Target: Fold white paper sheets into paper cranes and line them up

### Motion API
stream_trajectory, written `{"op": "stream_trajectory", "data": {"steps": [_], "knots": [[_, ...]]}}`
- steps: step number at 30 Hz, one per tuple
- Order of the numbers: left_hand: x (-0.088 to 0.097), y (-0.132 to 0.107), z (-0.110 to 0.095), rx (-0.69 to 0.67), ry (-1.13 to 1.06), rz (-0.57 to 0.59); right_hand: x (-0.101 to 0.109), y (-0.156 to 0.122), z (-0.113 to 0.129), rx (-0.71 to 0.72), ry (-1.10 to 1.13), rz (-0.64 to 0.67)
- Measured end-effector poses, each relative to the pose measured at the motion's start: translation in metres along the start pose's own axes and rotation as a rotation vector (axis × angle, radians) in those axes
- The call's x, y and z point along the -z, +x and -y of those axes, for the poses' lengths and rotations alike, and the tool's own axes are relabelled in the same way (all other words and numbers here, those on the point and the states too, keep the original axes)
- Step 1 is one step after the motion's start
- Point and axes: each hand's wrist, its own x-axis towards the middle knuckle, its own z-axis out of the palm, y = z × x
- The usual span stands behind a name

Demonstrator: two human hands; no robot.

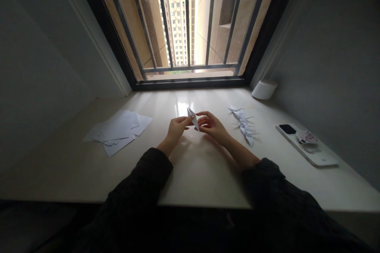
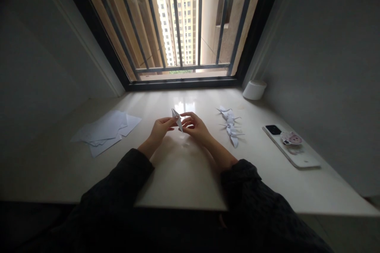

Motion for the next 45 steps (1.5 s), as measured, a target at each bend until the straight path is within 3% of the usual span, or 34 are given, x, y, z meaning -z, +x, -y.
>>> {"op": "stream_trajectory", "data": {"steps": [8, 14, 21, 31, 39, 45], "knots": [[-0.005, -0.003, 0.001, -0.017, 0.066, 0.048, 0.002, 0.002, -0.004, 0.144, -0.21, -0.101], [-0.005, 0.0, -0.002, 0.046, 0.005, 0.056, 0.003, 0.0, -0.001, 0.191, -0.313, -0.165], [-0.005, -0.001, -0.003, 0.044, 0.037, 0.062, 0.002, -0.004, 0.007, 0.373, -0.524, -0.111], [-0.004, 0.001, -0.003, 0.118, 0.004, 0.101, 0.002, -0.004, 0.001, 0.372, -0.438, -0.137], [-0.006, -0.002, -0.005, 0.095, 0.034, 0.134, 0.004, -0.004, 0.001, 0.354, -0.437, -0.158], [-0.005, 0.0, -0.002, 0.048, 0.064, 0.154, 0.004, -0.004, 0.002, 0.265, -0.464, -0.167]]}}
